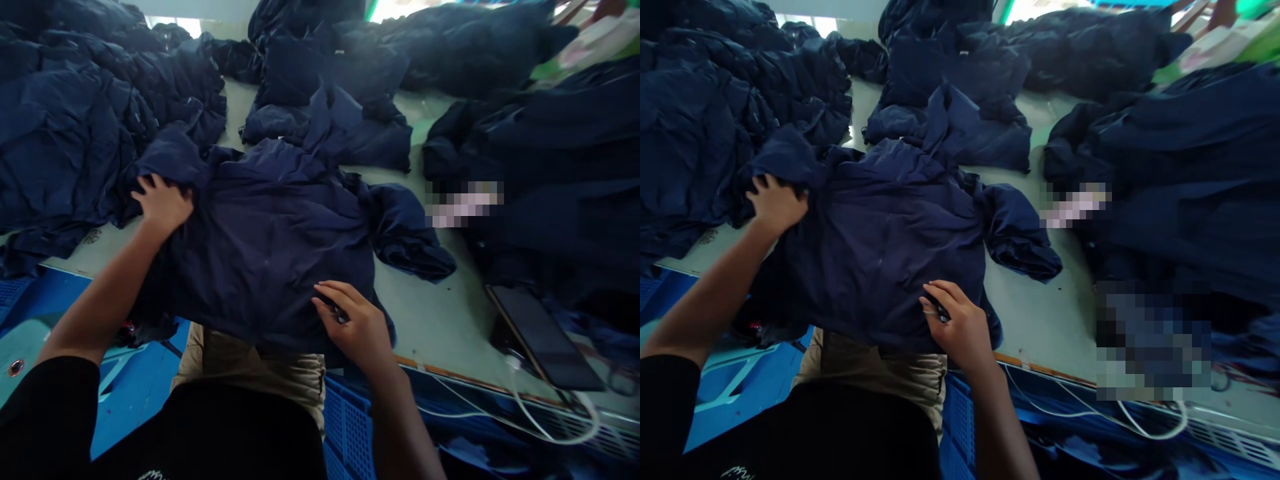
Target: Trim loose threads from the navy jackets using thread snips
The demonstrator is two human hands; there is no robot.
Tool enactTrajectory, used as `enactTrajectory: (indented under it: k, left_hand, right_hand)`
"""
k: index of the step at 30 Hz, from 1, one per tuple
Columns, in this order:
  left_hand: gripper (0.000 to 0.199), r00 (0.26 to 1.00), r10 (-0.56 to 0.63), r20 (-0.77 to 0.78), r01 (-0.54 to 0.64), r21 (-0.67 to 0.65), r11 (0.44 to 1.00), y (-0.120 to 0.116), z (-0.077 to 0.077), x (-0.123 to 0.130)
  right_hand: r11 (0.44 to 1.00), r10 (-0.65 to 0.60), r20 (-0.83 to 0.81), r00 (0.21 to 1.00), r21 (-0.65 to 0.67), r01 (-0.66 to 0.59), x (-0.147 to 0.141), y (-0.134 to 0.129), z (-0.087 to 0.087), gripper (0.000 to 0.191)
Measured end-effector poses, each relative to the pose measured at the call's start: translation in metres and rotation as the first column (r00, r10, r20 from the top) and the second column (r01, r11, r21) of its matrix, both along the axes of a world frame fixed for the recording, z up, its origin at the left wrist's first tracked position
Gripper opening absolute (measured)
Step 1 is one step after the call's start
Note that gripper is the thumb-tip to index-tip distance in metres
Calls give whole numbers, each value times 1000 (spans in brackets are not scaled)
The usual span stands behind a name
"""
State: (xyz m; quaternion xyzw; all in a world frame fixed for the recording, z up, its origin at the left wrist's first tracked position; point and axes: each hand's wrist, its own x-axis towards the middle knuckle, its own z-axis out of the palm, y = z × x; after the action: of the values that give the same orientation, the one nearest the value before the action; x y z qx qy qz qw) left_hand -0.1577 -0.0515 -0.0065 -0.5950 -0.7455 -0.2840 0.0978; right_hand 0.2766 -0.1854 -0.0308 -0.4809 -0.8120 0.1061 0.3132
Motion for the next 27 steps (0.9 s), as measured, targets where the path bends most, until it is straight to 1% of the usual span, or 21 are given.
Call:
enactTrajectory:
  k: [1,2,3,4,5,6,8,9,10,11,12,14,15,17,19,22,25,27]
  left_hand:
    - [105,1000,22,12,-22,28,999,2,7,-17]
    - [102,999,44,18,-44,48,998,2,15,-28]
    - [95,998,59,20,-60,76,995,1,23,-35]
    - [85,998,60,12,-61,111,992,-1,30,-36]
    - [76,999,49,-7,-48,118,992,-4,35,-31]
    - [66,999,13,-46,-8,102,995,-8,39,-21]
    - [51,983,-133,-129,135,5,991,-16,41,9]
    - [46,967,-213,-142,208,-49,977,-20,38,27]
    - [41,942,-304,-144,289,-116,950,-25,34,44]
    - [37,906,-402,-133,374,-194,907,-30,27,61]
    - [36,874,-472,-115,434,-251,865,-35,19,75]
    - [45,837,-540,-84,489,-325,809,-43,2,95]
    - [52,834,-547,-72,492,-351,796,-46,-6,99]
    - [58,838,-542,-54,484,-385,786,-45,-18,100]
    - [60,840,-541,-38,481,-409,775,-36,-26,94]
    - [61,836,-547,-29,485,-429,763,-8,-30,86]
    - [59,838,-545,-42,485,-401,777,25,-31,85]
    - [56,847,-529,-62,475,-361,803,45,-28,89]
  right_hand:
    - [1000,-6,17,1000,-8,6,1,0,-1,20]
    - [1000,-12,33,999,-16,12,1,1,-1,21]
    - [1000,-15,48,999,-24,17,0,1,-1,21]
    - [999,-17,62,998,-32,19,0,2,0,21]
    - [999,-19,77,997,-40,23,-2,3,1,21]
    - [998,-22,93,995,-48,27,-3,5,3,22]
    - [997,-40,131,991,-64,49,-7,10,5,24]
    - [995,-62,152,986,-70,73,-10,13,5,27]
    - [992,-90,174,981,-74,104,-12,17,5,31]
    - [987,-123,193,973,-75,139,-15,20,4,37]
    - [980,-158,221,962,-81,180,-17,23,4,44]
    - [961,-209,312,927,-109,254,-20,30,3,58]
    - [951,-215,369,904,-130,280,-21,33,3,63]
    - [934,-200,472,858,-172,312,-22,41,5,67]
    - [928,-183,522,833,-189,322,-21,51,7,70]
    - [932,-199,531,823,-158,327,-20,74,7,70]
    - [939,-219,512,831,-122,323,-22,108,5,66]
    - [945,-210,506,836,-114,306,-24,132,5,63]
